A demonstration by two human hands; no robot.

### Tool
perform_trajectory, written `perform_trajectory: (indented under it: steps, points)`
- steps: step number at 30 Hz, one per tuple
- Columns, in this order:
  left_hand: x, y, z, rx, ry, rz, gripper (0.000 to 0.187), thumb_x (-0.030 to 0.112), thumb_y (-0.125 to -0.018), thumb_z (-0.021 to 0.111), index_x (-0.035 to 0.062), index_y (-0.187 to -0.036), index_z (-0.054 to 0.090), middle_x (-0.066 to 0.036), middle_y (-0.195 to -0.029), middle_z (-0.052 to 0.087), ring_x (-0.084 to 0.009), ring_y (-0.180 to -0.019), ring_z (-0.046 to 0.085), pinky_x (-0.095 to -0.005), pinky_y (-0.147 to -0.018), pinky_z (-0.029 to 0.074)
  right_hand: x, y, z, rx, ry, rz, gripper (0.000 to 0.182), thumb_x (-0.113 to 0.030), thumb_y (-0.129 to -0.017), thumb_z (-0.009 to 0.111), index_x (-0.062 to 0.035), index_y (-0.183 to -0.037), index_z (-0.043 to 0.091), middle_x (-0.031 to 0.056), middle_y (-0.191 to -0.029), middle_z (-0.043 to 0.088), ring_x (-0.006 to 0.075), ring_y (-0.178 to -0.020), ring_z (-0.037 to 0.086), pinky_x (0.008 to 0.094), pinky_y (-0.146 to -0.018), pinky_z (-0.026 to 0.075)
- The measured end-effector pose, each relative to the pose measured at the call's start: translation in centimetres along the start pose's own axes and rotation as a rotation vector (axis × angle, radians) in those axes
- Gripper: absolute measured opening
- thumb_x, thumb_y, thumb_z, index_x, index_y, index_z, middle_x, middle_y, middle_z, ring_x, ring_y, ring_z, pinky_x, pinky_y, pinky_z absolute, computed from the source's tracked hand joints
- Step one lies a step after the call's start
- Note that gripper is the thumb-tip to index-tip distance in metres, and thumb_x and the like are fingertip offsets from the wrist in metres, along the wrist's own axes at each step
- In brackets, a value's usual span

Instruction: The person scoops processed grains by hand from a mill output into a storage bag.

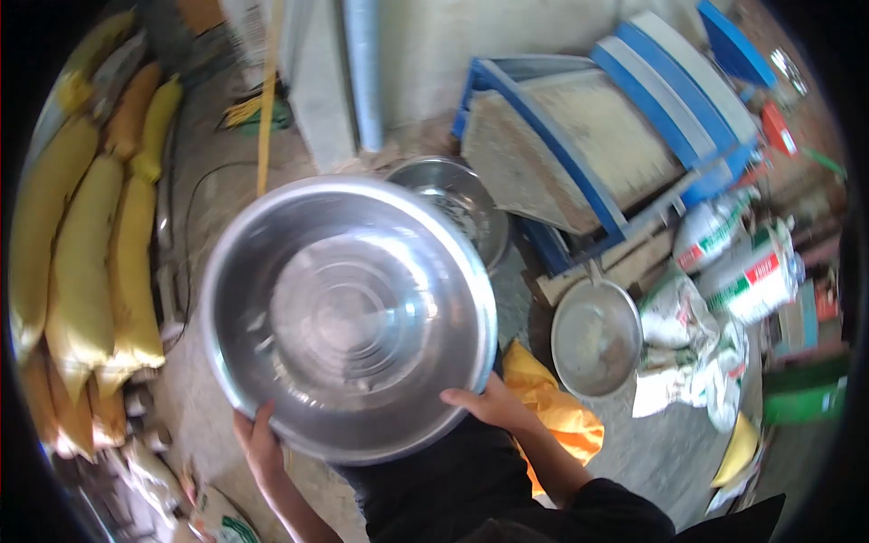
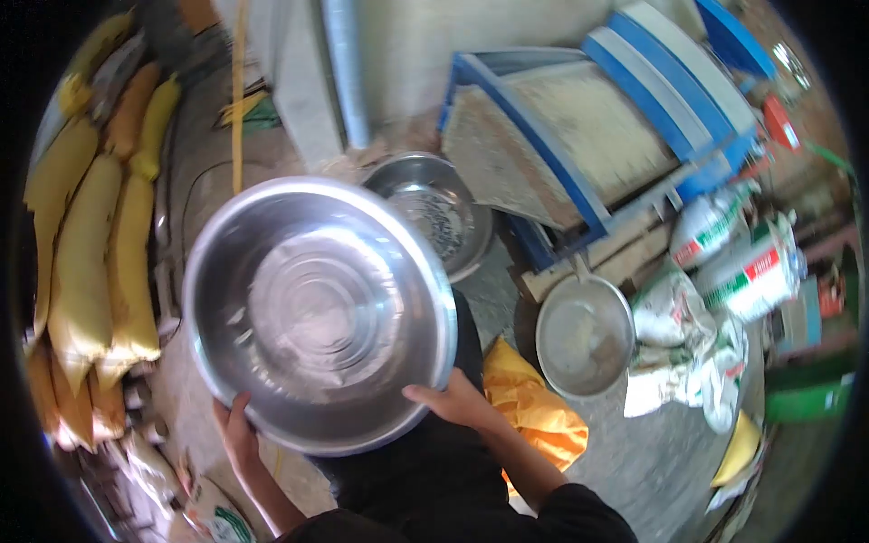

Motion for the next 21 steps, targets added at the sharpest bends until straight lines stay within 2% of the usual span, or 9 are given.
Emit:
perform_trajectory:
  steps: [2, 6, 8, 11, 12, 14, 15, 16, 21]
  points:
    - [1.6, 1.1, -1.1, 0.146, 0.008, 0.046, 0.055, 0.002, -0.082, 0.058, -0.0017, -0.134, 0.038, -0.016, -0.118, 0.055, -0.0264, -0.104, 0.054, -0.0381, -0.091, 0.043, -0.8, 0.9, 1.3, -0.318, 0.087, 0.040, 0.060, -0.020, -0.085, 0.069, 0.0023, -0.133, 0.042, 0.0143, -0.117, 0.060, 0.0203, -0.106, 0.058, 0.0334, -0.086, 0.048]
    - [4.6, 0.4, -6.0, 0.113, -0.186, 0.106, 0.070, 0.017, -0.084, 0.060, 0.0014, -0.144, 0.027, -0.019, -0.140, 0.039, -0.0336, -0.123, 0.043, -0.0423, -0.101, 0.037, -3.4, 1.6, 4.2, -0.348, -0.177, -0.156, 0.092, -0.030, -0.084, 0.071, -0.0022, -0.148, 0.010, 0.0201, -0.129, 0.051, 0.0242, -0.117, 0.051, 0.0383, -0.099, 0.042]
    - [5.5, 0.2, -5.6, 0.186, -0.258, 0.122, 0.078, 0.018, -0.075, 0.072, 0.0081, -0.142, 0.034, -0.026, -0.131, 0.045, -0.0389, -0.109, 0.051, -0.0538, -0.094, 0.041, -4.8, 1.8, 4.8, -0.288, -0.124, -0.162, 0.086, -0.025, -0.084, 0.071, -0.0021, -0.147, 0.018, 0.0202, -0.129, 0.050, 0.0246, -0.120, 0.048, 0.0386, -0.101, 0.039]
    - [5.4, -0.9, -3.3, 0.069, -0.177, 0.291, 0.071, 0.013, -0.075, 0.072, 0.0034, -0.138, 0.039, -0.028, -0.123, 0.050, -0.0385, -0.106, 0.052, -0.0464, -0.092, 0.046, -1.9, 0.8, 4.5, -0.012, -0.178, -0.170, 0.069, -0.016, -0.084, 0.069, -0.0011, -0.140, 0.032, 0.0167, -0.123, 0.055, 0.0222, -0.113, 0.053, 0.0371, -0.097, 0.043]
    - [5.4, -1.7, -3.3, 0.130, -0.490, 0.334, 0.059, 0.013, -0.078, 0.067, -0.0049, -0.130, 0.045, -0.026, -0.118, 0.053, -0.0355, -0.105, 0.054, -0.0405, -0.092, 0.046, -1.5, 1.1, 3.8, 0.021, -0.190, -0.181, 0.069, -0.016, -0.084, 0.069, -0.0011, -0.140, 0.032, 0.0167, -0.123, 0.055, 0.0222, -0.113, 0.053, 0.0371, -0.097, 0.043]
    - [4.7, -2.9, -1.2, -0.075, -0.658, 0.786, 0.047, 0.015, -0.084, 0.060, -0.0083, -0.122, 0.049, -0.022, -0.115, 0.056, -0.0311, -0.104, 0.056, -0.0370, -0.091, 0.046, -1.1, 2.0, 1.5, 0.240, -0.433, -0.219, 0.055, -0.013, -0.083, 0.066, -0.0007, -0.131, 0.043, 0.0136, -0.115, 0.060, 0.0162, -0.103, 0.057, 0.0329, -0.090, 0.047]
    - [6.1, -0.4, 4.6, -0.199, -0.088, 0.429, 0.076, 0.037, -0.089, 0.057, -0.0013, -0.145, 0.023, -0.021, -0.144, 0.034, -0.0344, -0.130, 0.037, -0.0436, -0.107, 0.031, -0.6, 2.7, 0.0, 0.329, -0.503, -0.215, 0.050, -0.008, -0.080, 0.064, -0.0005, -0.127, 0.046, 0.0121, -0.111, 0.061, 0.0168, -0.100, 0.058, 0.0330, -0.089, 0.047]
    - [9.3, 3.2, 9.7, -0.488, -0.275, 0.634, 0.081, 0.051, -0.092, 0.048, -0.0027, -0.145, 0.021, -0.022, -0.147, 0.029, -0.0343, -0.133, 0.033, -0.0449, -0.111, 0.024, -0.3, 3.5, -1.8, 0.413, -0.570, -0.212, 0.046, -0.003, -0.078, 0.063, -0.0002, -0.122, 0.050, 0.0106, -0.107, 0.061, 0.0173, -0.097, 0.059, 0.0330, -0.088, 0.048]
    - [8.0, 1.9, 14.2, -0.713, -0.317, 0.569, 0.080, 0.059, -0.094, 0.036, 0.0001, -0.146, 0.019, -0.026, -0.132, 0.048, -0.0389, -0.123, 0.047, -0.0471, -0.101, 0.039, 1.0, 9.5, -9.9, 0.862, -0.966, -0.209, 0.031, -0.002, -0.075, 0.060, 0.0001, -0.105, 0.054, 0.0085, -0.096, 0.055, 0.0202, -0.091, 0.056, 0.0345, -0.084, 0.048]
Point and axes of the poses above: each hand's wrist, its own y-axis away from the middle knuckle, its own z-axis out of the palm, x = y × z, the point moved 2 cm from there along -y, towards the middle knuckle
